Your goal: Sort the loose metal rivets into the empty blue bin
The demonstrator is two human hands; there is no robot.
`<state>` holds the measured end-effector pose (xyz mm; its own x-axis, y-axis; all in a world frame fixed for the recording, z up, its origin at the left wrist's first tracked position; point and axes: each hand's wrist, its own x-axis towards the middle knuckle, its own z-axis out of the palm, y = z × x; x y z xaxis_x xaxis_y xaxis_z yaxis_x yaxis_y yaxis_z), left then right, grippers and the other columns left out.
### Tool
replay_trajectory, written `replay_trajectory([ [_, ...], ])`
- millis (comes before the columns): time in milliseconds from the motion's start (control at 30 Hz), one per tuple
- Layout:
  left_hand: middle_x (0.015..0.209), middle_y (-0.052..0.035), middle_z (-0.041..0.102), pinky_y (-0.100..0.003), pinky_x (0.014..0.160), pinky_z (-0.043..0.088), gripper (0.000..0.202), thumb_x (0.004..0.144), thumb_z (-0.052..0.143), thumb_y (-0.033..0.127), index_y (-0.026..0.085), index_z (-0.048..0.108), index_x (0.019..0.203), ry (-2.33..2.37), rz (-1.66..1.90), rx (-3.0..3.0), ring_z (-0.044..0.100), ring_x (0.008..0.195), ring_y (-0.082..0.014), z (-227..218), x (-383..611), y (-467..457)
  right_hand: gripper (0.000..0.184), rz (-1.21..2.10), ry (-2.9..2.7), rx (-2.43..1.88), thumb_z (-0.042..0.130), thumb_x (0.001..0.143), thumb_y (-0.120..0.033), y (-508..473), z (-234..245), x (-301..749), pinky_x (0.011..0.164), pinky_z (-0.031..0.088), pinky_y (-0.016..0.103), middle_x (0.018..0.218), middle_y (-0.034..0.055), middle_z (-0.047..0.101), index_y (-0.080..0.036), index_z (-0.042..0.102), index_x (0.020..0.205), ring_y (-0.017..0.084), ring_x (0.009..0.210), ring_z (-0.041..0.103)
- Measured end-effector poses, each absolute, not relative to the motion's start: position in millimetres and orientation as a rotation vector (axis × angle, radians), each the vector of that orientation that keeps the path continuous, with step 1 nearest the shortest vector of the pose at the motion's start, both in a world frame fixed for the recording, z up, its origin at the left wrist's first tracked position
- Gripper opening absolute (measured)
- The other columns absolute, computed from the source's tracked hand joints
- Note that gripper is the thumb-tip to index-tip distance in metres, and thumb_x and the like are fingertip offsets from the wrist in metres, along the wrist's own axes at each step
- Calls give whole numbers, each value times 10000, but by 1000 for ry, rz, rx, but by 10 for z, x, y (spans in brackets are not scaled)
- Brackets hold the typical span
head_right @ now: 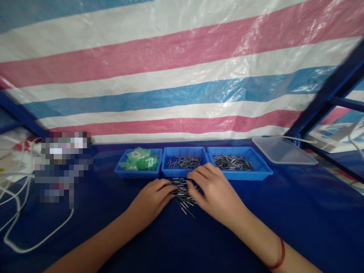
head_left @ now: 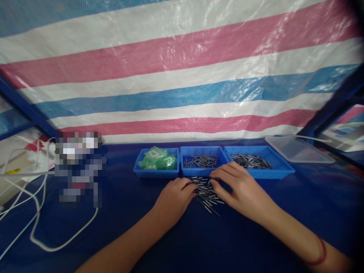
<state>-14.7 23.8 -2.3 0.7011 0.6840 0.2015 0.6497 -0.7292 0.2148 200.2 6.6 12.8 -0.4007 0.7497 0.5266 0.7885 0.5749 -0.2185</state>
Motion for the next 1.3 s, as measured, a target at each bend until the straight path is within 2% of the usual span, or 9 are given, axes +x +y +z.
replay_trajectory([
  [100,1044,-34,617,-340,850,453,180,918,521,205,199,597,1081,1089,399,2801,562,932,-189,-31,-143,227,120,3,-2334,-1161,519,879,-206,46,53,1920,759,431,361,841,57,640,-191,637,895,203,820,556],
  [367,975,-36,626,-340,749,407,150,940,472,213,205,616,983,1158,348,2820,554,892,-196,4,-122,202,110,122,-2405,-1164,526,863,-169,9,-3,1823,734,432,357,813,61,607,-188,630,894,208,810,533],
  [667,1011,-15,648,-340,814,372,155,945,472,221,215,615,1003,1137,674,2598,555,945,-185,-8,-102,159,115,257,-2221,-1125,525,860,-147,25,-20,1816,717,460,344,820,53,639,-205,623,845,199,787,575],
  [800,988,-15,674,-331,796,384,158,931,505,251,222,616,1038,1159,734,2476,573,924,-185,-5,-106,152,116,389,-2022,-1109,491,886,-180,-3,23,1791,739,476,326,835,48,630,-206,599,851,188,811,590],
  [1067,943,-11,702,-315,791,418,161,921,511,245,233,647,1007,1144,883,2257,609,868,-173,40,-75,102,146,652,-1744,-1168,535,876,-334,-13,-13,1763,597,463,269,752,21,576,-204,595,845,149,661,538],
  [1300,934,-24,704,-298,793,465,154,898,536,239,217,663,984,1097,949,2143,629,859,-176,21,-67,116,164,789,-1649,-1124,553,865,-354,-23,-11,1755,623,481,280,779,29,601,-202,611,868,155,696,560],
])
